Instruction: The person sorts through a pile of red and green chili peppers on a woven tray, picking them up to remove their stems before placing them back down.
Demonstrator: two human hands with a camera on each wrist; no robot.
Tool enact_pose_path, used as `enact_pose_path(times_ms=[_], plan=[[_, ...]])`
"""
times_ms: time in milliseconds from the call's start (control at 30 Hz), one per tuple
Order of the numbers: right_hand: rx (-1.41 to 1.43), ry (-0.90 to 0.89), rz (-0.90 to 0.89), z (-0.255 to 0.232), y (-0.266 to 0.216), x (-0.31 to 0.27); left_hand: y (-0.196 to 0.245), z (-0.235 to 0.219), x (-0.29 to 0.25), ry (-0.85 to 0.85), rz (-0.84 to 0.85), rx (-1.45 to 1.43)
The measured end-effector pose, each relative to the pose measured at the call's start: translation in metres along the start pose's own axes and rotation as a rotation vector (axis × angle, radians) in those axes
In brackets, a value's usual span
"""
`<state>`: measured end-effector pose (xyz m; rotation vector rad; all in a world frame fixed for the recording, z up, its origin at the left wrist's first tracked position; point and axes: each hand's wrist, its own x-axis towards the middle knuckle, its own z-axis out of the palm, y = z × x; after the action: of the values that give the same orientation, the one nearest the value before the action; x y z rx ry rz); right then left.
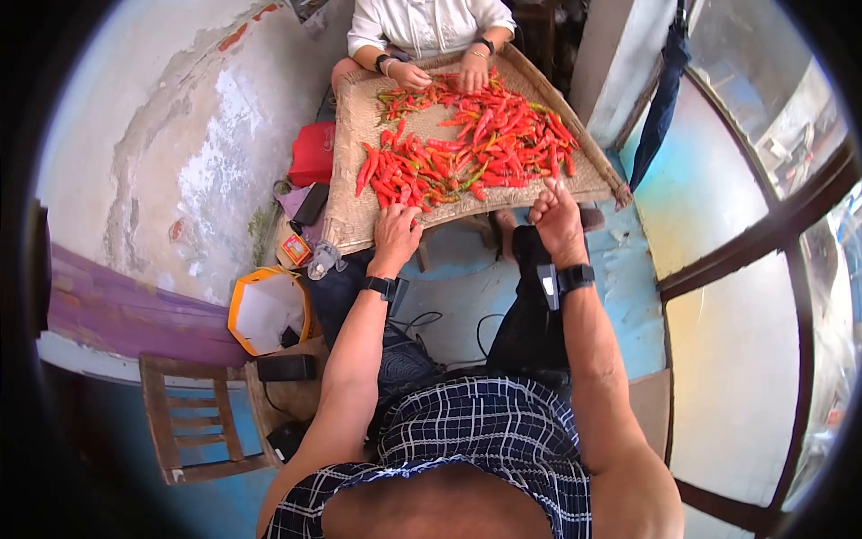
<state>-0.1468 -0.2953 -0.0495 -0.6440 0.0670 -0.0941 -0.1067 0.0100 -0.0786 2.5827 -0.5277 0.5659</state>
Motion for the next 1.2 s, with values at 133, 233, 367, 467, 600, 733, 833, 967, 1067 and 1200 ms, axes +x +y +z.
enact_pose_path(times_ms=[133,233,367,467,600,733,833,967,1067,1200], plan=[[0.122,-0.075,0.022,-0.009,0.002,-0.001,0.003,0.002,-0.001,0.008,-0.009,0.020],[0.099,-0.096,0.046,-0.014,0.008,0.000,0.005,0.001,-0.002,0.012,-0.008,0.040],[0.136,-0.101,0.048,-0.027,0.013,-0.002,0.009,0.001,0.001,-0.016,-0.030,0.078],[0.169,-0.103,0.046,-0.033,0.015,-0.004,0.010,0.002,0.001,-0.023,-0.039,0.094],[0.156,-0.073,0.034,-0.044,0.017,-0.004,0.005,0.006,0.001,0.063,0.012,0.050],[0.213,-0.085,0.020,-0.053,0.019,-0.001,0.002,-0.002,0.005,0.090,-0.111,-0.105],[0.210,-0.090,-0.007,-0.057,0.018,0.000,-0.005,-0.010,0.008,0.101,-0.231,-0.173],[0.222,-0.145,-0.006,-0.065,0.021,0.003,0.001,-0.028,0.013,0.205,-0.286,-0.365],[0.213,-0.108,-0.015,-0.061,0.019,0.003,0.009,-0.045,0.015,0.225,-0.344,-0.459],[0.193,-0.098,-0.021,-0.063,0.017,0.003,0.002,-0.042,0.014,0.308,-0.407,-0.698]])
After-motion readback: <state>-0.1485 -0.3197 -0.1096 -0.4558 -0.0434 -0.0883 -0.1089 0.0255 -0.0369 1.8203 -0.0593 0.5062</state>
